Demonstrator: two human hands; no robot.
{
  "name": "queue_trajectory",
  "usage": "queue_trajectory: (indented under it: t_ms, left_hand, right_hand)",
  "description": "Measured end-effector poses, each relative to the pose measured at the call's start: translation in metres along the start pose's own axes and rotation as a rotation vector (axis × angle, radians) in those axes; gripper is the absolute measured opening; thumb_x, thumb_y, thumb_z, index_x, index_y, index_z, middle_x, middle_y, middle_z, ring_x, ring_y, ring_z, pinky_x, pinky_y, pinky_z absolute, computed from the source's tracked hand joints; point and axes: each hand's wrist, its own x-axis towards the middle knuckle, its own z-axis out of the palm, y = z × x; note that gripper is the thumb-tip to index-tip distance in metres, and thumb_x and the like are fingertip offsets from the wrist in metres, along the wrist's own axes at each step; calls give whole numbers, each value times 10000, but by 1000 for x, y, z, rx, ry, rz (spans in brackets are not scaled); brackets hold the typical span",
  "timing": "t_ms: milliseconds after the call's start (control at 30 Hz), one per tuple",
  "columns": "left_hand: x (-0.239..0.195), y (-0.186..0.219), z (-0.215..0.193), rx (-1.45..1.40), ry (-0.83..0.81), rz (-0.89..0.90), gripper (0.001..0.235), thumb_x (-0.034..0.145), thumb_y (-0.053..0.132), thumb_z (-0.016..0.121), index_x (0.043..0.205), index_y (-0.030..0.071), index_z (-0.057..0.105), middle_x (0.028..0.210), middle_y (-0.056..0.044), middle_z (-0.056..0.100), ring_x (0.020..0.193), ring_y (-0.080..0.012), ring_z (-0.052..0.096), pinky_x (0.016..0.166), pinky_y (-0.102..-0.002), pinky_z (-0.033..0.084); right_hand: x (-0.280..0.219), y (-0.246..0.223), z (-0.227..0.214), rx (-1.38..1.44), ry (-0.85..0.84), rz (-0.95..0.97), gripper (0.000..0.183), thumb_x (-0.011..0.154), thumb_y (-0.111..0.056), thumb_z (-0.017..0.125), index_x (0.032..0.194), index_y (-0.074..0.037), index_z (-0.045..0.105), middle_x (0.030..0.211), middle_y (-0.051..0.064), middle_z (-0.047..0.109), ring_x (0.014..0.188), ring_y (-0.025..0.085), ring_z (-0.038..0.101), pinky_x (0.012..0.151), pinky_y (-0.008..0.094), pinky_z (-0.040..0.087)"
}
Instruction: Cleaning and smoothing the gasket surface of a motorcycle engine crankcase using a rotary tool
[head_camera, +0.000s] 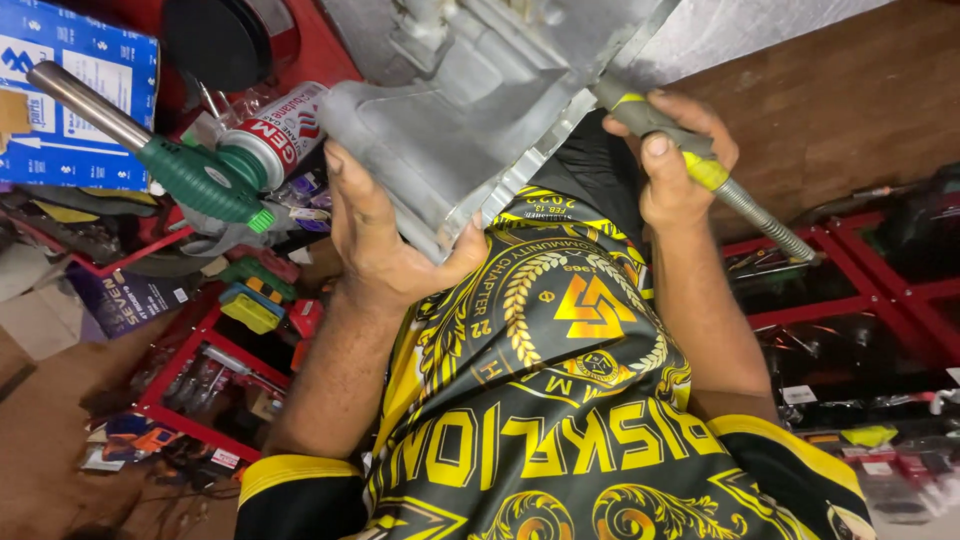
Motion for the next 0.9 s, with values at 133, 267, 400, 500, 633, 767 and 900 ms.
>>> queue_trajectory:
  t_ms: [133, 267, 400, 500, 633, 767, 900]
  left_hand:
    - [-5, -3, 1, 17, -15, 6, 1258, 848, 408, 915, 1646, -15, 40, 1688, -257, 192, 1543, -524, 429, 1315, -547, 495]
    - [-4, -1, 0, 32, -22, 2, 1256, 858, 421, 909, 1648, -10, 34, 1682, -268, 207, 1537, -529, 435, 1311, -551, 495]
    - [-5, -1, -1, 53, -32, -4, 1246, 871, 446, 908, 1627, -61, 57, 1675, -278, 205, 1532, -541, 439, 1309, -558, 497]
    - [-4, -1, -2, 59, -30, -6, 1257, 851, 444, 916, 1625, -56, 61, 1665, -291, 227, 1522, -537, 454, 1303, -555, 500]
    - [-9, -3, 1, 51, -30, -21, 1242, 869, 475, 898, 1627, -56, 70, 1685, -280, 186, 1555, -532, 401, 1338, -560, 453]
    - [-8, -2, 0, 67, -32, -16, 1237, 892, 517, 884, 1622, -65, 73, 1680, -282, 193, 1537, -548, 426, 1321, -556, 480]
    - [-11, -7, 3, 58, -9, 8, 1258, 874, 453, 915, 1651, -1, 37, 1702, -244, 162, 1570, -498, 387, 1334, -555, 468]
  right_hand:
    - [6, 5, -6, -85, 28, -52, 412, 1022, -301, 661, 1251, 31, 576, 1053, 315, 691, 874, 439, 739, 824, 503, 638]
    - [2, 3, -1, -53, 30, -45, 440, 1007, -304, 682, 1228, 61, 572, 1048, 313, 669, 868, 481, 740, 764, 496, 641]
    - [6, 8, -10, -77, 21, -72, 430, 1015, -284, 662, 1239, 69, 564, 1050, 364, 673, 852, 495, 733, 739, 501, 636]
    - [5, 4, -8, -71, 19, -87, 405, 1025, -276, 659, 1238, 53, 557, 1024, 360, 671, 848, 493, 734, 723, 482, 623]
    - [3, -1, -7, 33, 9, 15, 444, 988, -279, 713, 1242, 58, 577, 1069, 339, 673, 890, 485, 729, 795, 519, 653]
    - [3, 1, -8, -39, 34, -63, 414, 1007, -283, 687, 1224, 49, 571, 1048, 333, 668, 853, 474, 729, 771, 515, 648]
    - [4, 5, -11, -77, 30, -100, 420, 1008, -273, 679, 1203, 82, 567, 1043, 341, 666, 828, 506, 728, 694, 512, 648]
